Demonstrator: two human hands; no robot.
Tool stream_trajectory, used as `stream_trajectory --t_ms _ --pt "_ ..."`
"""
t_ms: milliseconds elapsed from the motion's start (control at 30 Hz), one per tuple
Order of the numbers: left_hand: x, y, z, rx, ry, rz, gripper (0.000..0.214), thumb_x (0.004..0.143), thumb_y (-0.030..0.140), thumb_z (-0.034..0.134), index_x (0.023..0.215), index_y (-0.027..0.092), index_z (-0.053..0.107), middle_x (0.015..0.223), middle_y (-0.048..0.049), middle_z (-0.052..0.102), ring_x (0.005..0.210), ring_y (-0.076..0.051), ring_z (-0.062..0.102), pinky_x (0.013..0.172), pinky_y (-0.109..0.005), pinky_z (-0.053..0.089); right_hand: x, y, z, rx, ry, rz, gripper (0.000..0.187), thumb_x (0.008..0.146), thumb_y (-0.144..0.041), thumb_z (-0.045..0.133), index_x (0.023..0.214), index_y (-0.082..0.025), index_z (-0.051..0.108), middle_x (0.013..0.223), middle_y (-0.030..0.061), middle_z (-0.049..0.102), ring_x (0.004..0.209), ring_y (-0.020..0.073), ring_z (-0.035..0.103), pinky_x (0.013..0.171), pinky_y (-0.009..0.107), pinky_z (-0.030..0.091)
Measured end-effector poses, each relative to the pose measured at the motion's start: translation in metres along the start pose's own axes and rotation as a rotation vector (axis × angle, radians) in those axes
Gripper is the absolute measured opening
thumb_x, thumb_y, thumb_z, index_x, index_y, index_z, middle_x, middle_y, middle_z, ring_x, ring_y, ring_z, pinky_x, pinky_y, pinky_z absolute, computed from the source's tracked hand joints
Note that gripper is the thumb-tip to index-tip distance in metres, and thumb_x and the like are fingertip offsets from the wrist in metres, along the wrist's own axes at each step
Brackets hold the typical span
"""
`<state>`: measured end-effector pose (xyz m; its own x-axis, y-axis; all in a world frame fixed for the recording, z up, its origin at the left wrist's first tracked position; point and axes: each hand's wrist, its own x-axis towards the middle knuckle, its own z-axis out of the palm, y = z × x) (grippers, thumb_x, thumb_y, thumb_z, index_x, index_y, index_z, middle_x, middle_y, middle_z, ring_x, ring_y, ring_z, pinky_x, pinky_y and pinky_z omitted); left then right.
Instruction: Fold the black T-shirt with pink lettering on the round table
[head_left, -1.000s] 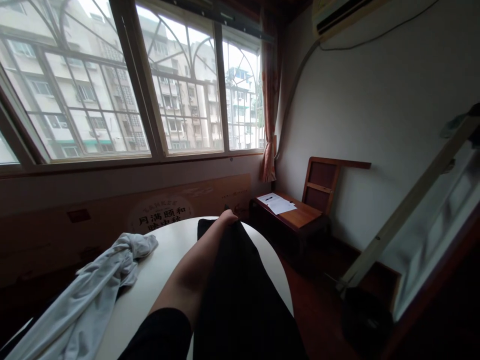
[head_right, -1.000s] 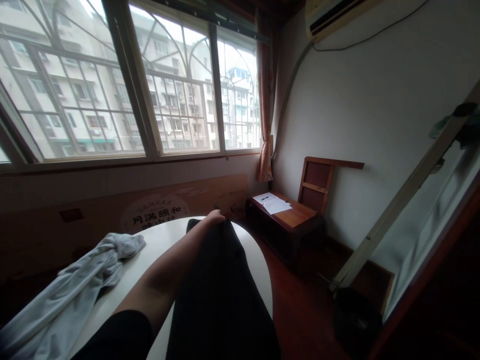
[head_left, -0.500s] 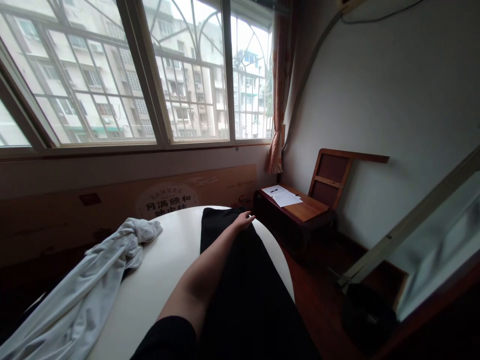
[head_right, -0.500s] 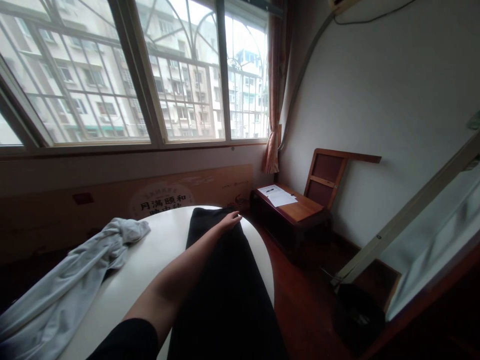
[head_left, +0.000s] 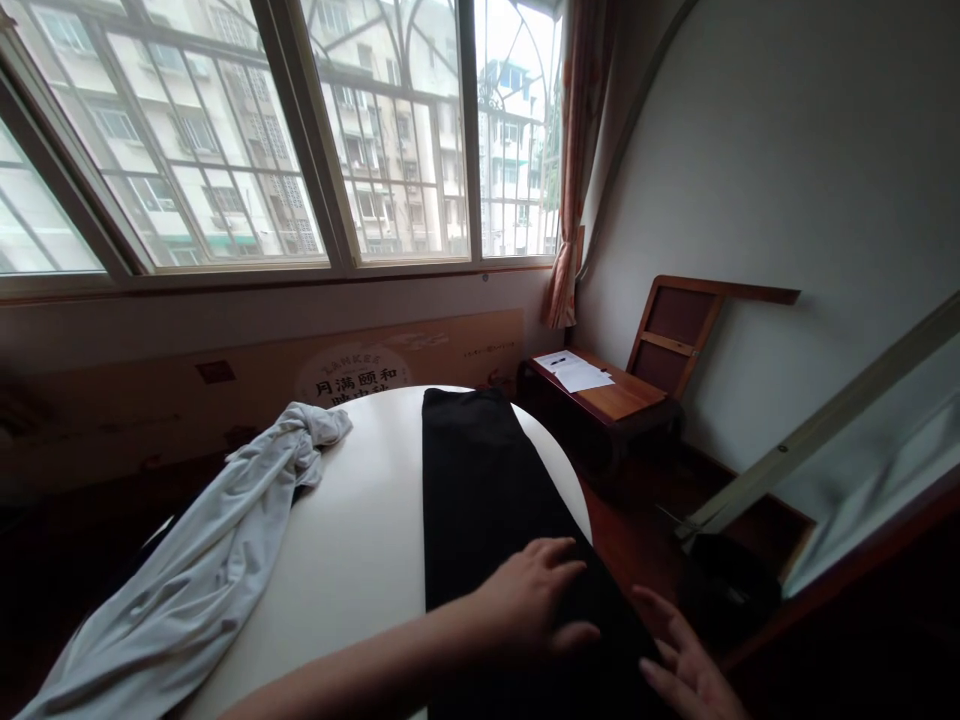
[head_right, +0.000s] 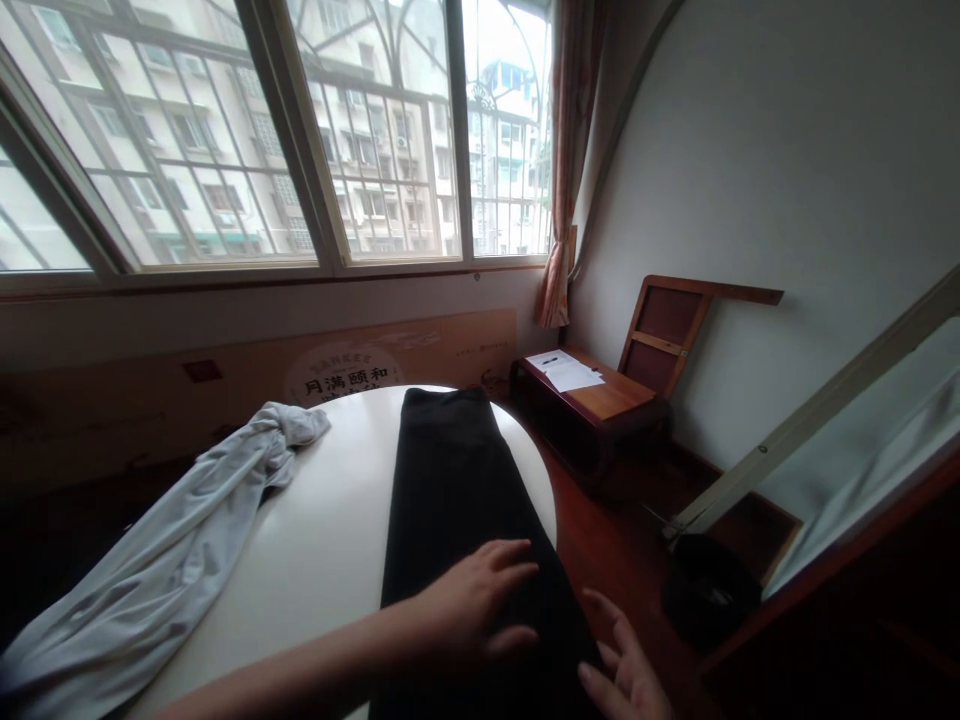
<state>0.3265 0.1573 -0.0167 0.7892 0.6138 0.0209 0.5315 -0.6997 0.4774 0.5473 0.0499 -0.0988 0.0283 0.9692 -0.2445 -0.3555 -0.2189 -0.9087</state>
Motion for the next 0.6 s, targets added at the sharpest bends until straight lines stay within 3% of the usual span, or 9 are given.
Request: stream_trajectory --t_ms 67,133,233,367,467,600 --pt "-0.019 0.024 0.033 0.017 0.018 0.035 0.09 0.084 0.062 0.062 0.156 0.015 0.035 0.163 -0.0193 0.032 0.148 -0.036 0.034 0.115 -0.051 0.04 -0.002 -0.012 0.009 0.057 0.047 -0.053 0.076 0.071 -0.051 0.083 0.138 -0.03 0.054 0.125 0.0116 0.072 0.119 0.0325 0.065 0.101 0.045 0.052" --pt "-0.032 0.037 0.06 0.107 0.072 0.039 0.093 0.088 0.056 0.06 0.161 0.013 0.02 0.163 -0.0205 0.029 0.149 -0.035 0.033 0.114 -0.051 0.041 -0.007 -0.023 0.021 0.047 0.058 -0.104 0.062 0.068 -0.048 0.086 0.124 -0.029 0.065 0.124 0.0097 0.072 0.115 0.0311 0.067 0.097 0.041 0.055" --pt "-0.048 0.045 0.084 0.349 0.305 -0.024 0.084 0.094 0.038 0.057 0.162 0.014 0.013 0.161 -0.02 0.035 0.146 -0.033 0.039 0.111 -0.05 0.044 -0.016 -0.035 0.038 0.047 0.051 -0.125 0.048 0.065 -0.048 0.088 0.104 -0.024 0.074 0.11 0.0091 0.076 0.102 0.0307 0.071 0.086 0.038 0.059" --pt "-0.087 0.048 0.094 0.587 0.605 -0.094 0.073 0.093 0.021 0.053 0.16 0.016 0.025 0.15 -0.0182 0.051 0.132 -0.031 0.052 0.105 -0.046 0.047 -0.025 -0.039 0.046 0.073 0.048 -0.097 0.046 0.065 -0.046 0.088 0.102 -0.021 0.075 0.097 0.0074 0.076 0.089 0.0286 0.072 0.076 0.037 0.061" --pt "-0.127 0.044 0.108 0.645 0.673 -0.183 0.067 0.088 0.012 0.05 0.154 0.02 0.041 0.133 -0.0144 0.063 0.113 -0.027 0.06 0.097 -0.041 0.05 -0.028 -0.037 0.04 0.083 0.054 -0.088 0.045 0.066 -0.046 0.088 0.102 -0.023 0.075 0.094 0.0049 0.076 0.085 0.0258 0.072 0.07 0.034 0.061" --pt "-0.168 0.03 0.128 0.62 0.698 -0.288 0.06 0.077 0.007 0.054 0.134 0.024 0.063 0.117 -0.0099 0.067 0.102 -0.025 0.062 0.089 -0.036 0.054 -0.032 -0.031 0.022 0.038 0.117 -0.088 0.043 0.064 -0.047 0.088 0.098 -0.023 0.075 0.094 0.0025 0.075 0.081 0.024 0.071 0.064 0.031 0.06"
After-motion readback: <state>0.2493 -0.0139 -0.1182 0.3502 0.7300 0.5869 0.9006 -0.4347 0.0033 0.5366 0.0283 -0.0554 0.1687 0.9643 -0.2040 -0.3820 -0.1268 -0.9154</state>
